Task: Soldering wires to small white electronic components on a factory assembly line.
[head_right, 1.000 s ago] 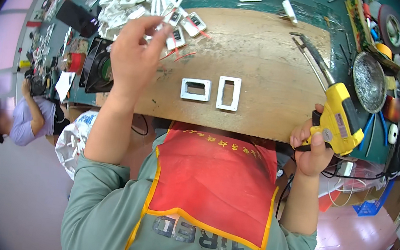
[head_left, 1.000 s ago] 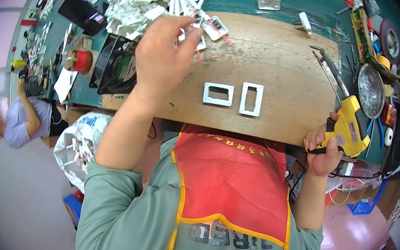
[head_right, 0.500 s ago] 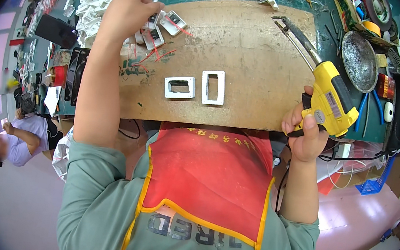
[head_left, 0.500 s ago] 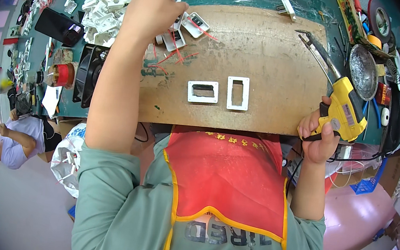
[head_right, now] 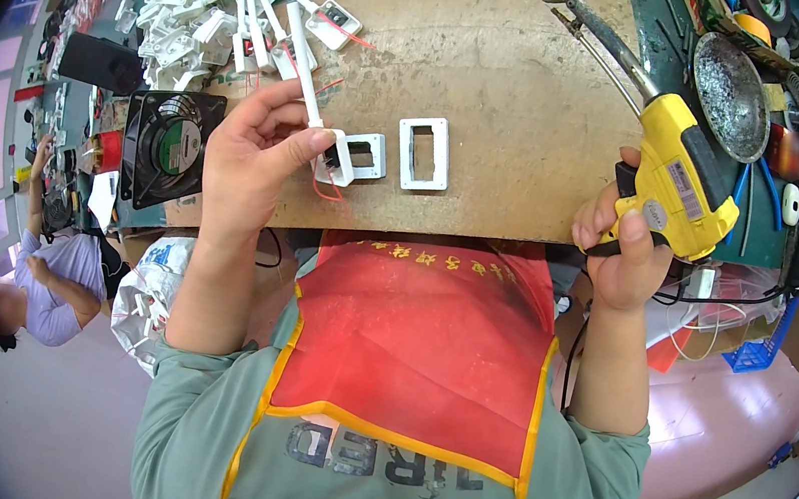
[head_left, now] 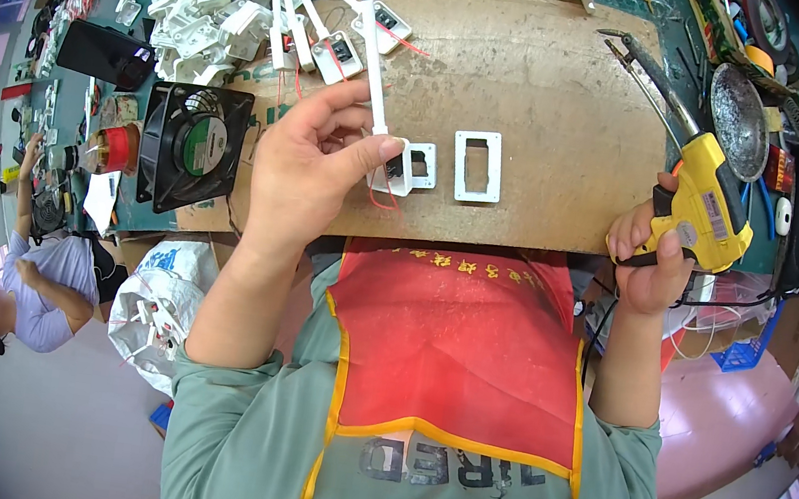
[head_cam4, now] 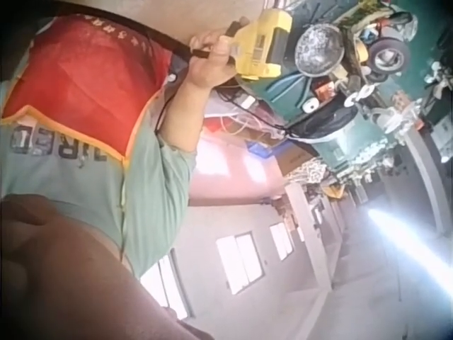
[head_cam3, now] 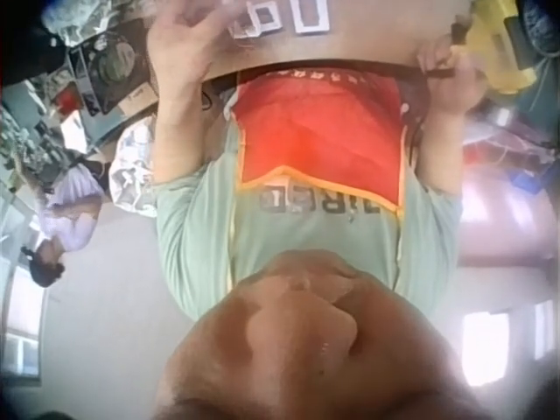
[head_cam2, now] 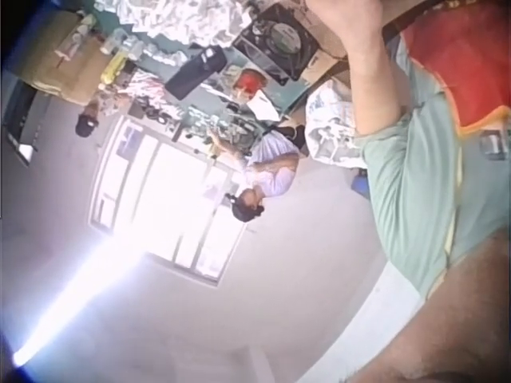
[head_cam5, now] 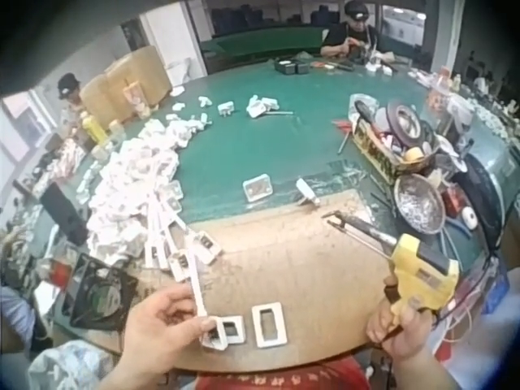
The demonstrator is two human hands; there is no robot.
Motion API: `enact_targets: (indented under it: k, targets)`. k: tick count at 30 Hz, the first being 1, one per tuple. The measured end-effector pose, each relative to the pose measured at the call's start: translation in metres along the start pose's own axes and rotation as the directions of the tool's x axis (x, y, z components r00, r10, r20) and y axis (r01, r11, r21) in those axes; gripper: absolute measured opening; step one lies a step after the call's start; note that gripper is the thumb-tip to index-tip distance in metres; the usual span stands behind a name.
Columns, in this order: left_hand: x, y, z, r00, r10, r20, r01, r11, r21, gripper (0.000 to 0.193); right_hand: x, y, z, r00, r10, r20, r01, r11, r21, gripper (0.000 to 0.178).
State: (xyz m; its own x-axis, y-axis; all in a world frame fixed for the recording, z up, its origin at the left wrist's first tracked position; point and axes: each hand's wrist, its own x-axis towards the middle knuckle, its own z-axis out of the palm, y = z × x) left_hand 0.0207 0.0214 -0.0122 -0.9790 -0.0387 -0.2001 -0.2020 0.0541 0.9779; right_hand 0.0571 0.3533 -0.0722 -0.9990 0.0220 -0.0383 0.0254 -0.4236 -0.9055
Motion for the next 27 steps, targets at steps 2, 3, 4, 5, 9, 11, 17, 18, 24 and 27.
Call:
enact_targets:
  k: [2, 3, 4, 5, 9, 11, 17, 18, 24, 27]
  targets:
    - [0.0, -0.006, 0.003, 1.0, -0.002, -0.022, 0.004, 0.998, 0.068, 0.038, 0.0, -0.001, 0.002, 1.0, -0.001, -0.003, 0.001, 1.0, -0.003, 0.068]
    - [0.001, -0.009, 0.003, 0.999, -0.001, -0.043, 0.007, 0.991, 0.135, 0.032, 0.0, -0.001, 0.002, 1.0, -0.003, -0.006, 0.003, 1.0, -0.005, 0.068]
    - [0.001, -0.011, 0.004, 0.999, -0.003, -0.042, 0.008, 0.991, 0.136, 0.032, 0.0, 0.0, 0.002, 1.0, -0.002, -0.007, 0.002, 1.0, -0.005, 0.068]
    - [0.002, -0.013, 0.005, 0.998, 0.02, -0.051, -0.011, 0.985, 0.171, 0.029, 0.0, 0.0, 0.001, 1.0, -0.005, 0.002, 0.005, 1.0, 0.002, 0.068]
    - [-0.001, -0.008, 0.008, 0.997, 0.066, -0.037, -0.042, 0.893, 0.447, 0.027, -0.001, 0.001, 0.001, 1.0, -0.009, -0.011, 0.009, 1.0, 0.01, 0.068]
    - [-0.003, -0.003, 0.007, 0.997, 0.075, -0.019, -0.055, 0.859, 0.509, 0.027, -0.001, 0.002, 0.0, 1.0, -0.011, -0.01, 0.011, 1.0, 0.011, 0.068]
    - [-0.006, 0.001, 0.005, 0.999, 0.051, -0.006, -0.037, 0.803, 0.595, 0.03, -0.001, 0.003, -0.001, 1.0, -0.018, -0.015, 0.018, 1.0, 0.011, 0.069]
    - [-0.004, 0.003, 0.006, 1.0, 0.001, -0.019, 0.011, 0.802, 0.597, 0.031, -0.002, 0.003, -0.003, 1.0, -0.016, -0.006, 0.016, 1.0, 0.02, 0.069]
    - [-0.004, 0.013, 0.007, 0.995, 0.096, -0.003, -0.069, 0.734, 0.676, 0.04, -0.002, 0.002, -0.002, 1.0, -0.016, -0.011, 0.017, 0.999, 0.029, 0.07]
    - [-0.013, 0.019, -0.003, 0.84, 0.543, 0.004, -0.344, 0.526, 0.778, 0.044, -0.004, 0.003, -0.001, 0.998, -0.055, -0.038, 0.056, 0.998, 0.028, 0.068]
